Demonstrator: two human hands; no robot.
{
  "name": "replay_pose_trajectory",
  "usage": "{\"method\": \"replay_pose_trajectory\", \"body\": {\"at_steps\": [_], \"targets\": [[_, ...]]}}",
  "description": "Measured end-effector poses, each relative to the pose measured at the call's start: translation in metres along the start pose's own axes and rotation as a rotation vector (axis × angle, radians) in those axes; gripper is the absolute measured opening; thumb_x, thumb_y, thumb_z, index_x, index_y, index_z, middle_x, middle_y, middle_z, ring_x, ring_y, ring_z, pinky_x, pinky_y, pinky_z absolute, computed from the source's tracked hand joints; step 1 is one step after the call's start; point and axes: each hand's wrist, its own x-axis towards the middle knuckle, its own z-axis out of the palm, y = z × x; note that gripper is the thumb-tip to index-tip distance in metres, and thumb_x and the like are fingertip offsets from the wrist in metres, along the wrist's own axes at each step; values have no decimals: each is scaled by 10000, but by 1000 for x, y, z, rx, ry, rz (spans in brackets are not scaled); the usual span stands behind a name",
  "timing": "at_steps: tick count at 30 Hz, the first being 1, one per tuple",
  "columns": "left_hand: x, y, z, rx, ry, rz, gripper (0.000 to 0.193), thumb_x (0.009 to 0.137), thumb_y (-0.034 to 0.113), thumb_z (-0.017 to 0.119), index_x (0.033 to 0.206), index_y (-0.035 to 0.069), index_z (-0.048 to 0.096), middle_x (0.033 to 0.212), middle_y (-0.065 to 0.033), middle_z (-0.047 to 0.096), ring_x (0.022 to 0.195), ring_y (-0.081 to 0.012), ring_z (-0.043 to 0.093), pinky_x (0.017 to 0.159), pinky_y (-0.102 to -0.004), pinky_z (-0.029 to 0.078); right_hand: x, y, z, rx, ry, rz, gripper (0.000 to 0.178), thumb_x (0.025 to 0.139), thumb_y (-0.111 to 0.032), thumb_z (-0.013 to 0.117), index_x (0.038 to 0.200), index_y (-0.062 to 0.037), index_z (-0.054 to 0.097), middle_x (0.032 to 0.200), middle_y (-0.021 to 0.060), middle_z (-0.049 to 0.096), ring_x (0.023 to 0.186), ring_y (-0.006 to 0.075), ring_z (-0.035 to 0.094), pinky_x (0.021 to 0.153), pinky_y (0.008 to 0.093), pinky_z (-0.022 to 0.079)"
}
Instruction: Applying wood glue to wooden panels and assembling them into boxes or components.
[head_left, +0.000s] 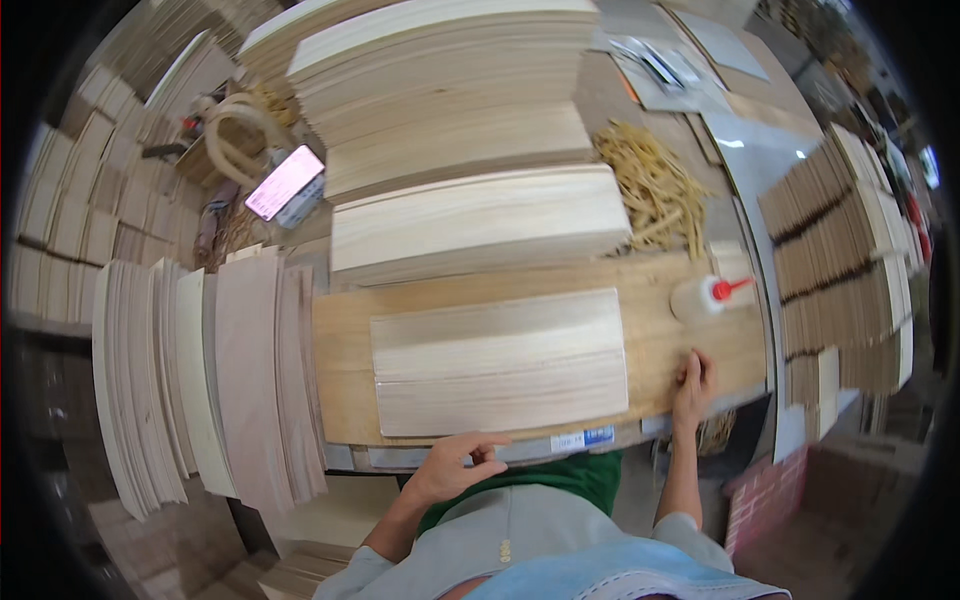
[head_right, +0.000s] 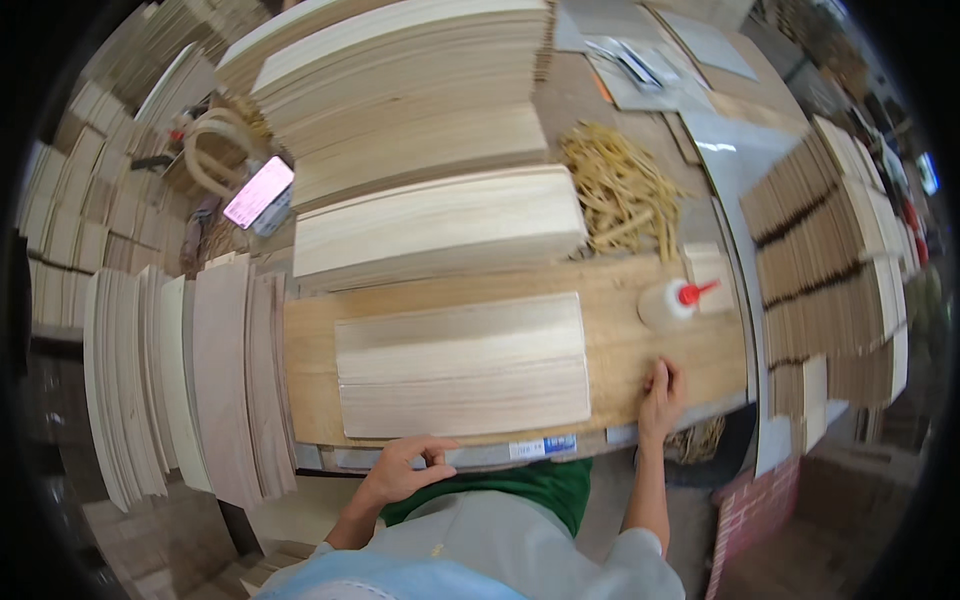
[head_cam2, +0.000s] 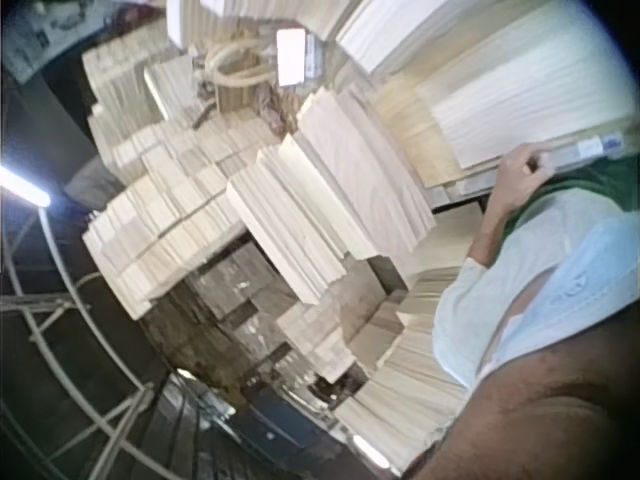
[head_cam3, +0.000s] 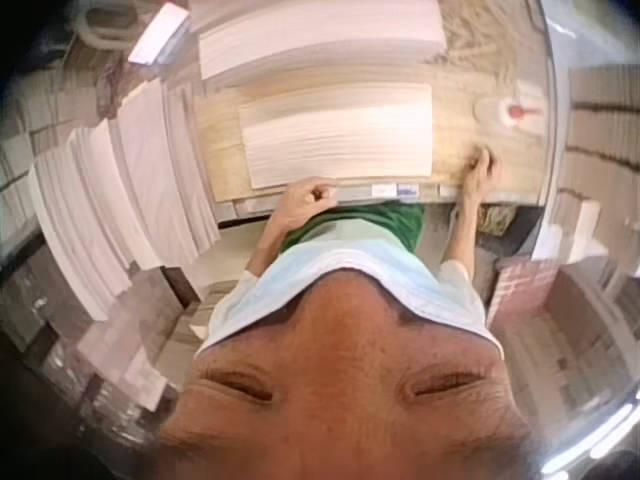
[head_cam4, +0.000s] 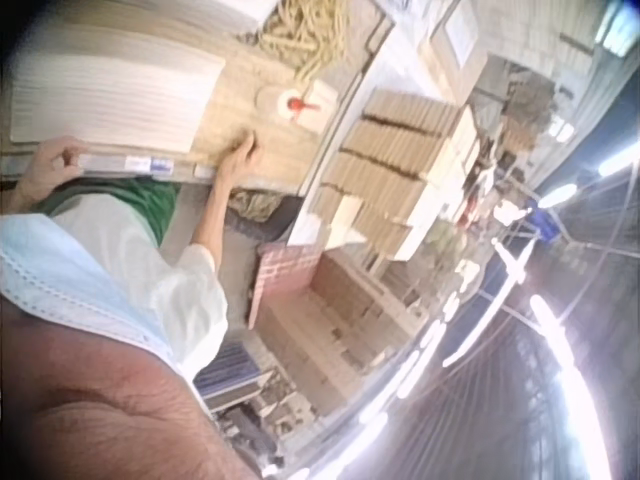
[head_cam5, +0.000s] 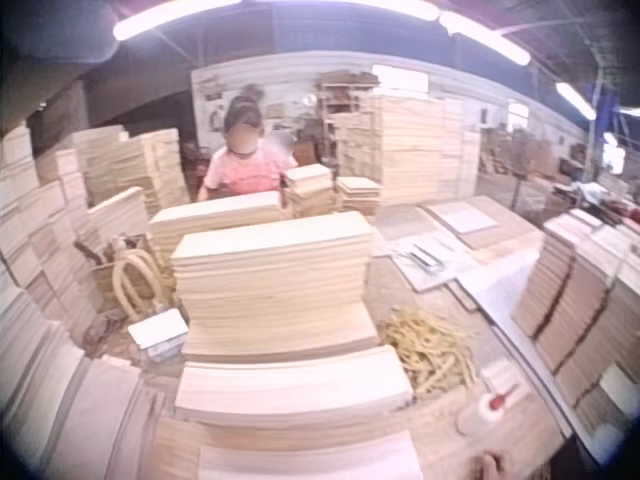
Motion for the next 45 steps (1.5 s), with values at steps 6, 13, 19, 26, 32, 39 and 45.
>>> {"method": "replay_pose_trajectory", "body": {"at_steps": [6,13,19,26,32,39,45], "targets": [[-23,-14,10,34,55,56,228,765,12,726,982,15,654,675,19,526,624,-68,479,583,-218,436,1,2,-1,-140,23,-122,151,937,-118,565,1002,12,606,739,3,531,664,75,485,598,216,406],[-57,-26,19,212,135,129,302,736,43,758,1019,29,652,682,-6,522,609,-94,468,579,-238,421,-2,12,4,-115,75,-287,144,884,-44,568,1005,21,609,833,20,565,741,94,514,670,240,435],[-72,-31,20,184,153,225,290,741,22,744,1017,23,656,707,-25,556,630,-107,517,600,-252,454,-9,4,-2,-252,96,-319,105,837,-30,580,929,8,616,819,53,579,743,133,536,685,269,448],[-60,-40,17,301,152,297,167,739,19,723,890,34,654,653,-48,502,566,-142,484,534,-254,410,0,15,-1,-322,145,-424,106,863,-54,573,932,6,627,807,34,578,724,109,522,669,254,439],[-53,-32,3,370,246,289,169,733,16,726,882,32,648,656,-56,492,570,-172,481,539,-298,408,11,20,-5,-282,35,-362,151,876,-86,583,995,-4,630,834,22,585,749,112,537,699,254,453],[-41,-17,-27,355,450,360,167,763,21,702,919,24,642,733,-70,538,653,-182,546,597,-301,453,14,32,-21,-114,-64,-157,206,908,-146,586,1049,4,598,836,22,564,751,110,502,681,251,431],[-60,-9,-32,478,450,358,102,779,47,693,854,20,630,754,-75,553,629,-174,537,573,-289,446,2,24,-6,-156,-38,-352,177,929,-119,541,1025,13,610,870,20,554,783,97,489,699,232,408]]}}
